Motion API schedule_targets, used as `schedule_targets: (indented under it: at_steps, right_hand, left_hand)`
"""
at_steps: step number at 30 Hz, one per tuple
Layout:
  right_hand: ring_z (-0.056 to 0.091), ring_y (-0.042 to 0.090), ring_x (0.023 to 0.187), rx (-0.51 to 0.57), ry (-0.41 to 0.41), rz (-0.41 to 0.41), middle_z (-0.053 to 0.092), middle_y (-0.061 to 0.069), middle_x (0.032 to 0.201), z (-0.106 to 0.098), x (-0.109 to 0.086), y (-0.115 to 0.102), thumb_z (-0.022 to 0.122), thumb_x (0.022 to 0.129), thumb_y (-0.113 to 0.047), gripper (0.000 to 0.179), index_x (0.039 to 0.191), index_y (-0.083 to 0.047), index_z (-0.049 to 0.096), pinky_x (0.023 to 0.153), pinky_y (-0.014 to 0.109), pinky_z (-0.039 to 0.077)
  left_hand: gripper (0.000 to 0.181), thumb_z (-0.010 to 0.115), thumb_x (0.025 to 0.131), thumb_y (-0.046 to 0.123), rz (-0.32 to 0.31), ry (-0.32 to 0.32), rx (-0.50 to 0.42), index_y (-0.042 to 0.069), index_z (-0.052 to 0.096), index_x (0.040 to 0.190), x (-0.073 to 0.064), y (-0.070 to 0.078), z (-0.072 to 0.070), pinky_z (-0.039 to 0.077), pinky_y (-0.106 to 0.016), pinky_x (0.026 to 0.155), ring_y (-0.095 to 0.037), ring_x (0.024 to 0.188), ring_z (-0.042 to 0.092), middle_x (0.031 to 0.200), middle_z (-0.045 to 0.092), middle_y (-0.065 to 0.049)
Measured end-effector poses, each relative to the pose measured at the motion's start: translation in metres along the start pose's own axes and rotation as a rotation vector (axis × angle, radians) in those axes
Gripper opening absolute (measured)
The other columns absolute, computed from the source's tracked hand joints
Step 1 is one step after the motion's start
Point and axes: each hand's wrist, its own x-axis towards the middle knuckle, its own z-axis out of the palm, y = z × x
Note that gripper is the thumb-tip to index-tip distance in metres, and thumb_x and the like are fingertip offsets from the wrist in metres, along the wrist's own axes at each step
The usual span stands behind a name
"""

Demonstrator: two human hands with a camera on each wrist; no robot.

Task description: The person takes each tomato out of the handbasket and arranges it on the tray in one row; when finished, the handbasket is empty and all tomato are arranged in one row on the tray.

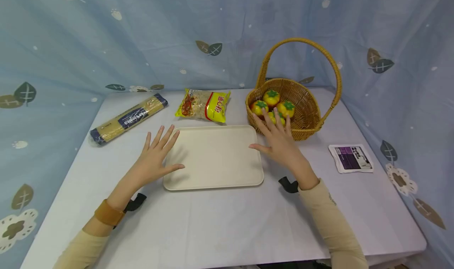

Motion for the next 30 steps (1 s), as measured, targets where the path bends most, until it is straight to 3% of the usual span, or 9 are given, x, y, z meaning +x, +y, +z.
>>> schedule_targets:
  at_steps: [4, 9, 17, 20, 22, 24, 25, 27, 30]
  right_hand:
    - [-0.018, 0.032, 0.143, 0.064, -0.002, 0.022, -0.002, 0.009, 0.161, -0.008, 0.001, 0.010, 0.065, 0.090, -0.045, 0.090, 0.157, -0.025, 0.007, 0.110, 0.062, -0.015]
    - [-0.005, 0.035, 0.145, 0.148, 0.002, 0.066, 0.011, 0.013, 0.159, -0.016, 0.006, 0.025, 0.062, 0.094, -0.042, 0.081, 0.156, -0.019, 0.015, 0.112, 0.061, -0.011]
    - [0.026, 0.049, 0.137, 0.272, 0.026, 0.151, 0.037, 0.024, 0.148, -0.027, 0.013, 0.050, 0.061, 0.097, -0.029, 0.063, 0.148, -0.002, 0.036, 0.111, 0.065, 0.015]
    - [0.063, 0.040, 0.091, 0.269, 0.021, 0.184, 0.062, 0.026, 0.117, -0.028, 0.017, 0.057, 0.061, 0.097, -0.026, 0.057, 0.145, -0.001, 0.042, 0.086, 0.052, 0.050]
    - [0.054, 0.026, 0.052, 0.258, 0.009, 0.213, 0.066, 0.019, 0.082, -0.028, 0.020, 0.061, 0.061, 0.097, -0.026, 0.054, 0.142, 0.000, 0.046, 0.059, 0.040, 0.049]
    - [0.033, 0.018, 0.038, 0.246, -0.011, 0.241, 0.060, 0.014, 0.066, -0.027, 0.022, 0.065, 0.062, 0.096, -0.026, 0.053, 0.141, 0.000, 0.048, 0.049, 0.034, 0.038]
    - [0.034, 0.017, 0.038, 0.245, -0.024, 0.255, 0.059, 0.014, 0.064, -0.027, 0.023, 0.067, 0.062, 0.096, -0.027, 0.053, 0.140, -0.001, 0.048, 0.049, 0.034, 0.038]
    - [0.048, 0.024, 0.047, 0.261, -0.051, 0.278, 0.067, 0.023, 0.088, -0.027, 0.025, 0.069, 0.063, 0.095, -0.028, 0.054, 0.140, -0.001, 0.049, 0.055, 0.038, 0.043]
    - [0.063, 0.040, 0.080, 0.293, -0.085, 0.298, 0.057, 0.030, 0.125, -0.027, 0.027, 0.072, 0.064, 0.095, -0.029, 0.055, 0.140, -0.002, 0.049, 0.072, 0.049, 0.050]
  left_hand:
    - [0.112, 0.057, 0.081, 0.072, -0.020, -0.079, -0.125, 0.013, -0.003, 0.155, -0.007, -0.003, -0.001, 0.001, -0.056, 0.117, -0.025, 0.145, -0.017, 0.160, -0.016, -0.004]
    - [0.116, 0.062, 0.080, 0.068, -0.068, -0.149, -0.281, 0.009, -0.006, 0.154, -0.016, -0.010, -0.001, -0.001, -0.048, 0.118, -0.027, 0.145, -0.012, 0.160, -0.013, -0.007]
    - [0.120, 0.072, 0.078, 0.059, -0.111, -0.231, -0.486, 0.006, -0.005, 0.154, -0.025, -0.020, -0.002, 0.002, -0.052, 0.117, -0.036, 0.145, -0.007, 0.160, -0.007, -0.014]
    - [0.120, 0.071, 0.078, 0.059, -0.146, -0.258, -0.526, 0.007, -0.005, 0.154, -0.025, -0.022, -0.002, 0.005, -0.055, 0.116, -0.036, 0.145, -0.006, 0.161, -0.007, -0.014]
    - [0.118, 0.070, 0.079, 0.059, -0.164, -0.266, -0.532, 0.008, -0.005, 0.154, -0.024, -0.024, 0.000, 0.006, -0.055, 0.116, -0.035, 0.146, -0.005, 0.161, -0.007, -0.013]
    - [0.117, 0.070, 0.080, 0.058, -0.163, -0.270, -0.532, 0.008, -0.005, 0.154, -0.022, -0.026, 0.001, 0.006, -0.055, 0.116, -0.035, 0.146, -0.005, 0.161, -0.007, -0.014]
    - [0.116, 0.070, 0.081, 0.056, -0.159, -0.274, -0.533, 0.007, -0.005, 0.154, -0.021, -0.027, 0.002, 0.007, -0.055, 0.116, -0.035, 0.146, -0.005, 0.161, -0.006, -0.014]
    - [0.115, 0.072, 0.081, 0.052, -0.139, -0.286, -0.537, 0.006, -0.003, 0.154, -0.020, -0.031, 0.004, 0.006, -0.056, 0.116, -0.037, 0.145, -0.004, 0.160, -0.004, -0.015]
    - [0.113, 0.076, 0.080, 0.045, -0.106, -0.313, -0.549, 0.003, 0.002, 0.154, -0.020, -0.036, 0.005, 0.007, -0.055, 0.116, -0.038, 0.145, -0.003, 0.160, -0.001, -0.017]
